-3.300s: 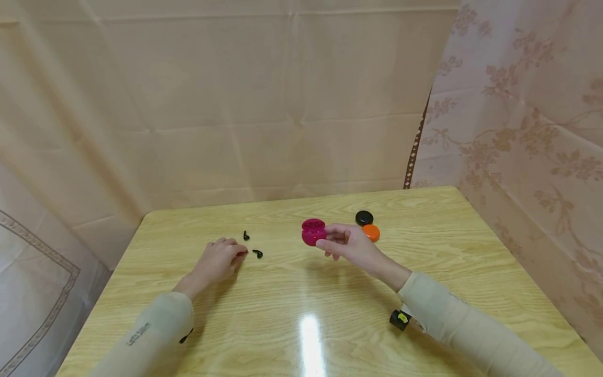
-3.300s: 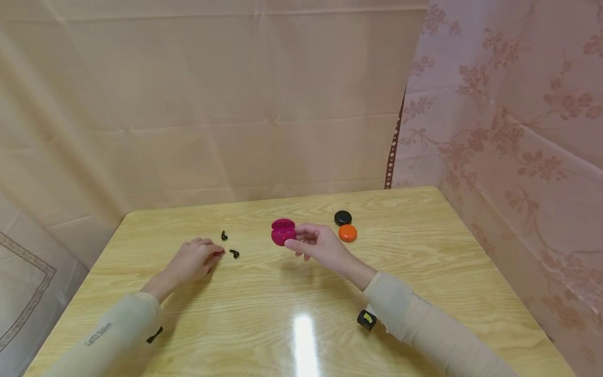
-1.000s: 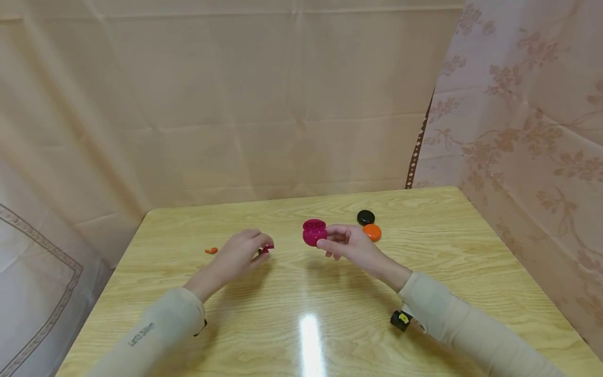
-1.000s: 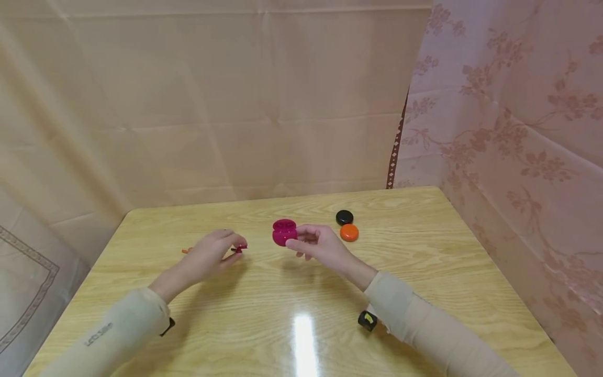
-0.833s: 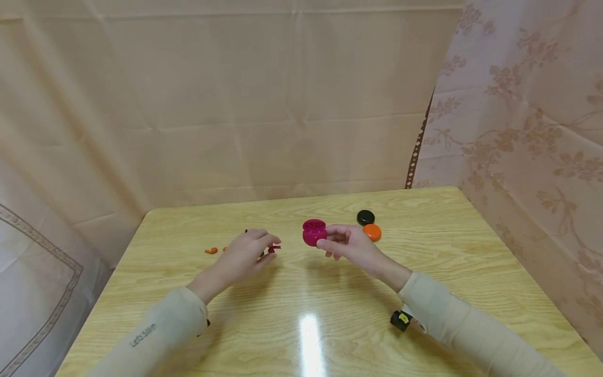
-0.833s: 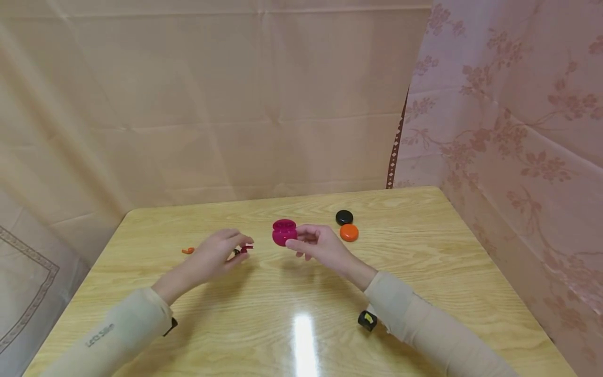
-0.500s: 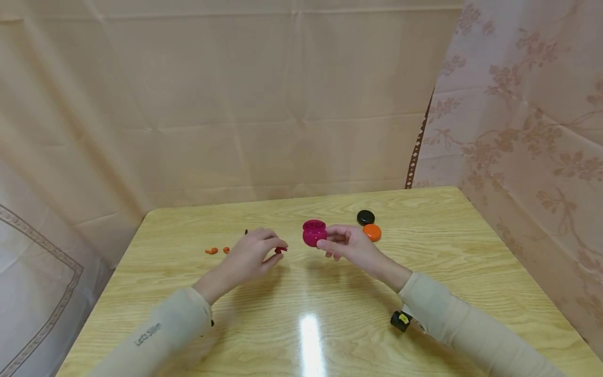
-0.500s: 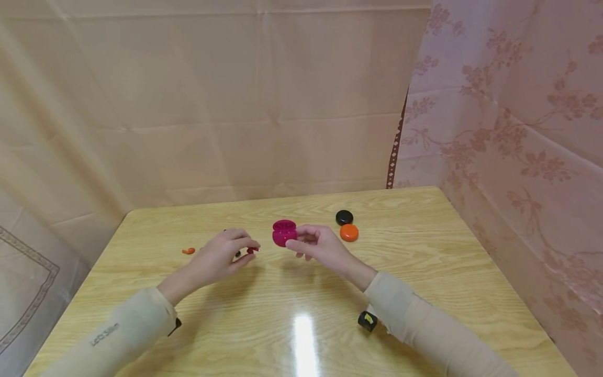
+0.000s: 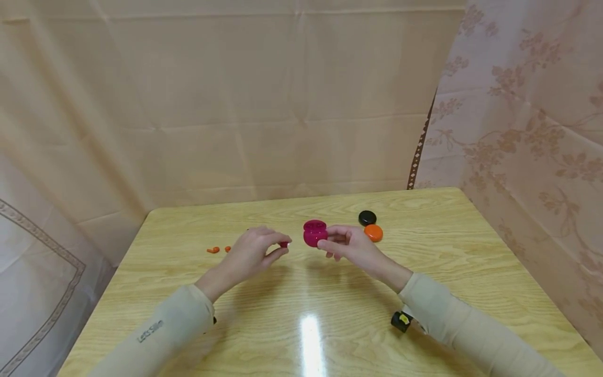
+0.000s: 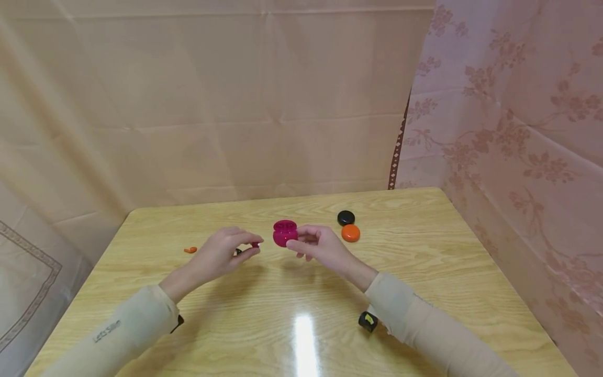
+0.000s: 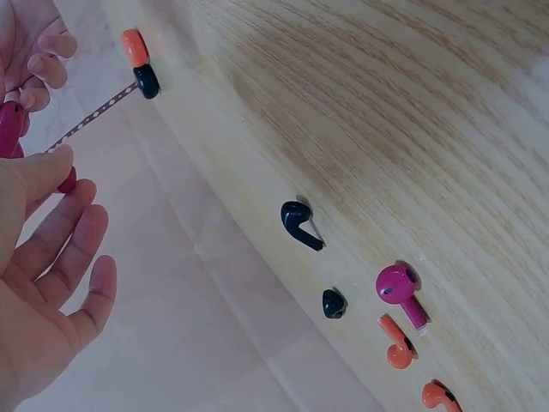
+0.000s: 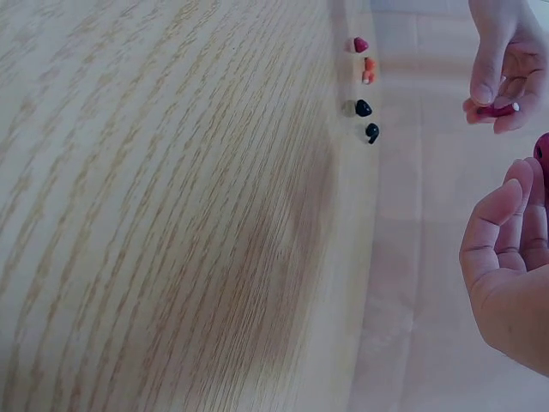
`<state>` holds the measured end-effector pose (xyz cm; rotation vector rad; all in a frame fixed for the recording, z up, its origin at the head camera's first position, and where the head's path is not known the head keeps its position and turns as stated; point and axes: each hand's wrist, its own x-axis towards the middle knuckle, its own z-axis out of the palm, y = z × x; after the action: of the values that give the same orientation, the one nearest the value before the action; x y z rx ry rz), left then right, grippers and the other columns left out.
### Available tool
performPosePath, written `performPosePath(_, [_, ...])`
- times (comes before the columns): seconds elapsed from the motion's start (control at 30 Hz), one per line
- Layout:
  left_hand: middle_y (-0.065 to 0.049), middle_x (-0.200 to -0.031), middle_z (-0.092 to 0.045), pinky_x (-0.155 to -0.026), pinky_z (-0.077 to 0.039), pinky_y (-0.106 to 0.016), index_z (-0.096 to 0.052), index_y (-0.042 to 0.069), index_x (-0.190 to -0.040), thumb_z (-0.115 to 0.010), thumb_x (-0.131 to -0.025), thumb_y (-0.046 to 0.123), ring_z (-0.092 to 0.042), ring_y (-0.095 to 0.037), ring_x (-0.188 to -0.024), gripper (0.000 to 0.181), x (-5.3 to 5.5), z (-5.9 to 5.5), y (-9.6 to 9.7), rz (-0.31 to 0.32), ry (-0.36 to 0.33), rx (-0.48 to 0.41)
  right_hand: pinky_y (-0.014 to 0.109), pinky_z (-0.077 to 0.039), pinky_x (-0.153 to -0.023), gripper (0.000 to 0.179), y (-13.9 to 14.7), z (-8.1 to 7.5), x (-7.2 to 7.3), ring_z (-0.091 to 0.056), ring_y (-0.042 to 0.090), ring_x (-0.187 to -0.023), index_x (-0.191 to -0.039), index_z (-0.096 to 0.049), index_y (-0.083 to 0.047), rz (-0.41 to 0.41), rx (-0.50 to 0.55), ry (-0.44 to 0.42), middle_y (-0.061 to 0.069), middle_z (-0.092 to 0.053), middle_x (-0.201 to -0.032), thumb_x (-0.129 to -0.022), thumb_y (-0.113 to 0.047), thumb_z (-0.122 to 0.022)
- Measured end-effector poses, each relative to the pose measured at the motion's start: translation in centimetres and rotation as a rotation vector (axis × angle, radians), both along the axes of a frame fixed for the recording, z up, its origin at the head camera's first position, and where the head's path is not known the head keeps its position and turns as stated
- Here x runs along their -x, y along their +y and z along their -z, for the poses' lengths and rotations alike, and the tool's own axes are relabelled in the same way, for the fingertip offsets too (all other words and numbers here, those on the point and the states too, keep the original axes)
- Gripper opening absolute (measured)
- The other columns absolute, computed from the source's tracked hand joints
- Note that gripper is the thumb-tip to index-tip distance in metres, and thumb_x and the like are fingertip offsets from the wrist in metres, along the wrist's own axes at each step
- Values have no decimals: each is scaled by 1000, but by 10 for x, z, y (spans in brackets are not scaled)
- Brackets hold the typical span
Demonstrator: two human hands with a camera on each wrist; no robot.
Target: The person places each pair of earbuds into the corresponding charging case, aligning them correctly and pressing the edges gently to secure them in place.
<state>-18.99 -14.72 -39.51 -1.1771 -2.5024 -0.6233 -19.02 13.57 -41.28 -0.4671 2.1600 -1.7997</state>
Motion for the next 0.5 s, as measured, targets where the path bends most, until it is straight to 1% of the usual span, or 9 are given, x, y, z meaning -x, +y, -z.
performPosePath(0.07, [1,-95,-76,-80,-57,-37,-78,11,-104,-82,-87,11,-71,-15,-84,17,0,0,0,14,-4,-16,30,-56,-73,39,0,0,0,-62,52,-96,-122,-68,-5,0,-1,-3,10,-74,-100,-93,-30,-77])
performPosePath(0.2, [2,-95,-77,-77,-57,-38,-79,12,-106,-82,-86,10,-72,-13,-80,20,1,-1,-1,35,24,-36,30,-57,-73,40,0,1,0,-61,53,-96,-122,-68,-6,5,-6,-6,10,-74,-100,-93,-32,-77])
performPosePath(0.3, [3,-94,-77,-76,-57,-38,-80,14,-106,-84,-85,9,-71,-10,-77,23,1,-2,-1,41,46,-42,30,-57,-73,40,0,1,1,-64,47,-93,-122,-68,-5,8,-13,-3,10,-74,-100,-93,-31,-77])
performPosePath(0.37, [3,-93,-77,-76,-57,-38,-81,14,-106,-84,-84,9,-71,-10,-76,23,1,-3,-1,45,44,-44,31,-57,-74,39,0,2,1,-66,41,-90,-122,-68,-5,9,-18,-2,10,-74,-100,-93,-30,-77])
performPosePath(0.47, [2,-94,-77,-77,-57,-38,-81,13,-107,-84,-84,9,-72,-11,-78,23,2,-4,0,46,44,-47,31,-57,-74,39,-1,2,1,-67,38,-89,-122,-68,-4,9,-23,-7,9,-74,-100,-94,-28,-76])
performPosePath(0.5, [2,-94,-77,-78,-57,-38,-80,12,-107,-84,-84,10,-73,-12,-79,23,2,-4,1,45,46,-50,32,-57,-75,38,-1,2,1,-67,39,-90,-122,-68,-4,8,-23,-8,9,-74,-100,-94,-28,-76])
